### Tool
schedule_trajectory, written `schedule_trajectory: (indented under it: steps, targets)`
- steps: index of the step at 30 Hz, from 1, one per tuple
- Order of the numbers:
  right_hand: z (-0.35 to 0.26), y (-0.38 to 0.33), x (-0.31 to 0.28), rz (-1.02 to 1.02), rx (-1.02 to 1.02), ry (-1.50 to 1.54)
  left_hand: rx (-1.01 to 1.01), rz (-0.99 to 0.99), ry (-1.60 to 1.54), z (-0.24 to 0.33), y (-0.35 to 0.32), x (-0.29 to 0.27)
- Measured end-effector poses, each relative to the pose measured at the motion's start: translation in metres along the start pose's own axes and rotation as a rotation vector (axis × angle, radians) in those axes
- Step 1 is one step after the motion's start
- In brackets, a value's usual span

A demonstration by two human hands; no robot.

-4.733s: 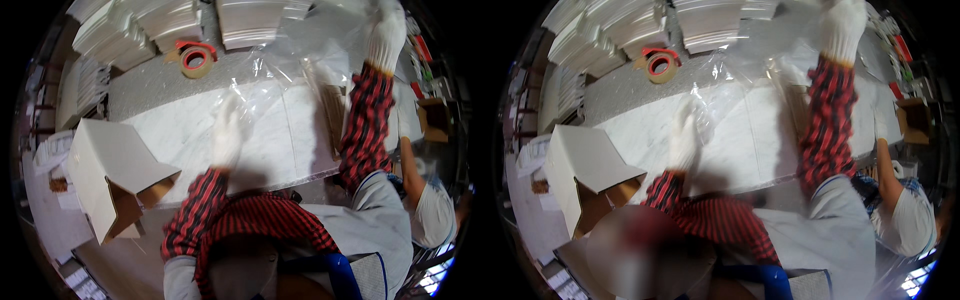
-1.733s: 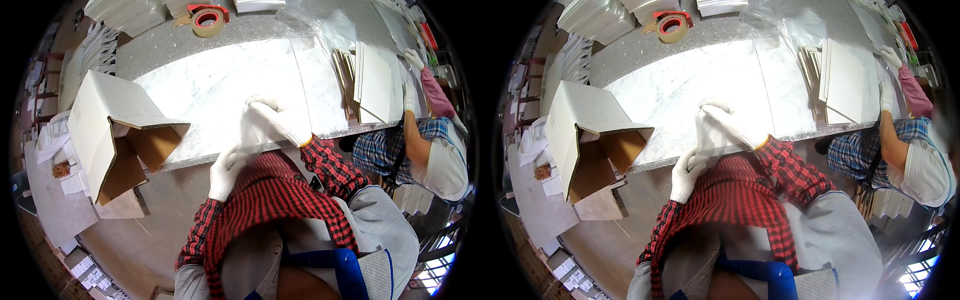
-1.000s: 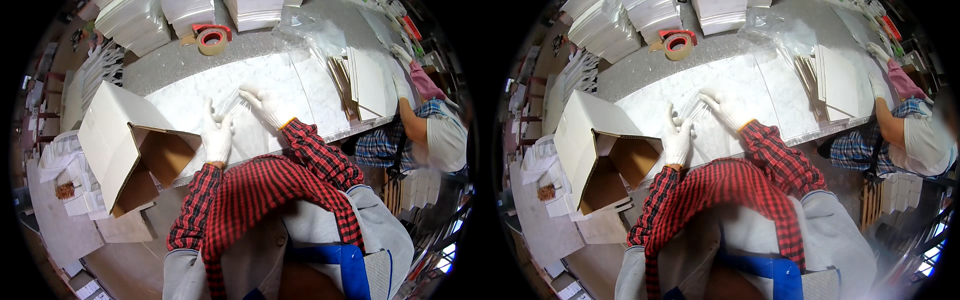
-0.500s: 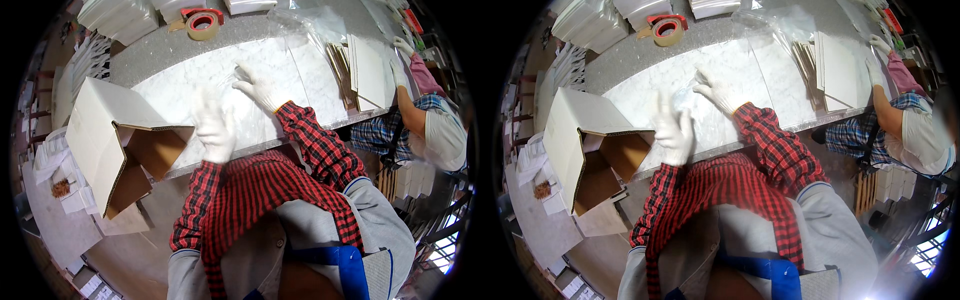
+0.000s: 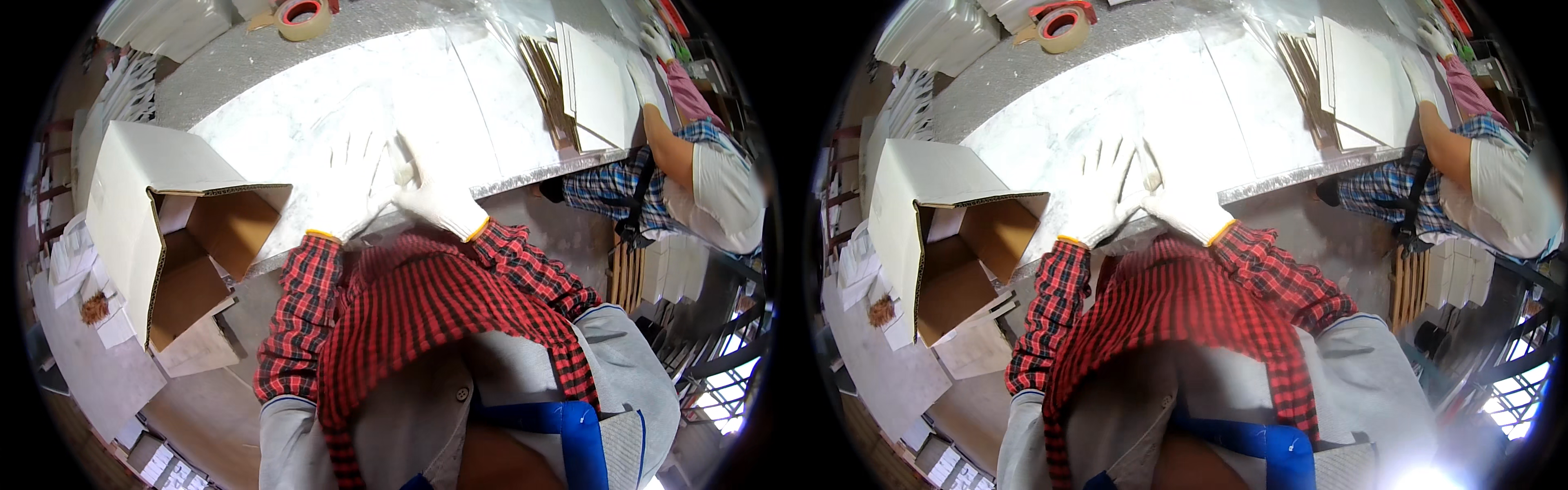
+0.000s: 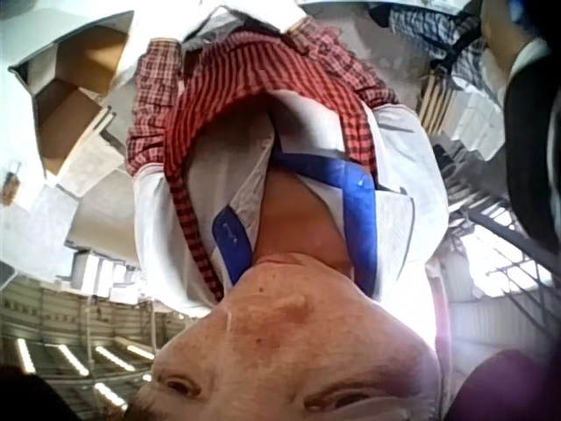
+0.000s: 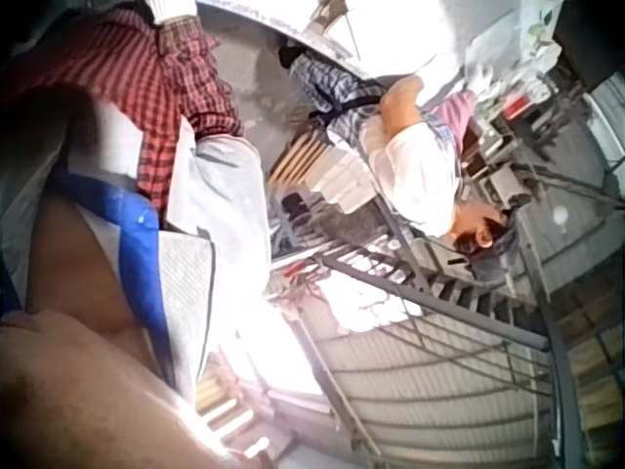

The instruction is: The person repeatedly picks up white rectangular blocks, wraps them in clear plastic bags, and places them into a cardboard box. The process is repeated continuously with new items from a nearby stack.

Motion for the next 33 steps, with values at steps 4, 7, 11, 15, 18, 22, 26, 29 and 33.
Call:
schedule_trajectory:
  steps: [4,7,11,15,18,22,26,29,33]
  targets:
    - [0.043,-0.009,-0.031,-0.254,0.287,-0.080,-0.053,-0.188,-0.007,-0.002,0.002,0.003]
    - [0.076,-0.016,-0.072,-0.096,0.313,-0.205,-0.061,-0.265,-0.005,0.001,0.003,-0.001]
    - [0.066,-0.023,-0.071,-0.081,0.248,-0.060,-0.066,-0.191,-0.100,-0.007,-0.001,0.003]
    - [0.015,-0.028,-0.039,-0.039,0.232,-0.433,-0.253,-0.181,-0.348,-0.023,-0.002,-0.001]
    - [0.014,-0.033,-0.016,-0.077,0.191,-0.339,-0.234,-0.147,-0.528,-0.028,0.001,-0.007]
    - [0.042,-0.047,0.007,-0.223,0.243,0.360,-0.235,-0.168,-0.440,-0.023,-0.002,-0.009]
    - [0.038,-0.062,0.016,-0.435,0.403,0.950,-0.214,-0.191,-0.393,-0.016,-0.006,-0.019]
    - [0.046,-0.069,0.009,-0.297,0.417,0.807,-0.141,-0.225,-0.186,-0.008,-0.012,-0.017]
    - [0.056,-0.085,-0.014,-0.160,0.340,-0.225,-0.073,-0.379,-0.048,0.001,-0.015,-0.012]
Point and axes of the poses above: each hand's wrist, its own y-axis towards the middle knuckle, its own x-axis out of the palm, z = x × y, the point moved 9 cm from there along y, towards the middle knuckle, and after that the axes turned 12 degrees about -y, right-handed, at the moved point
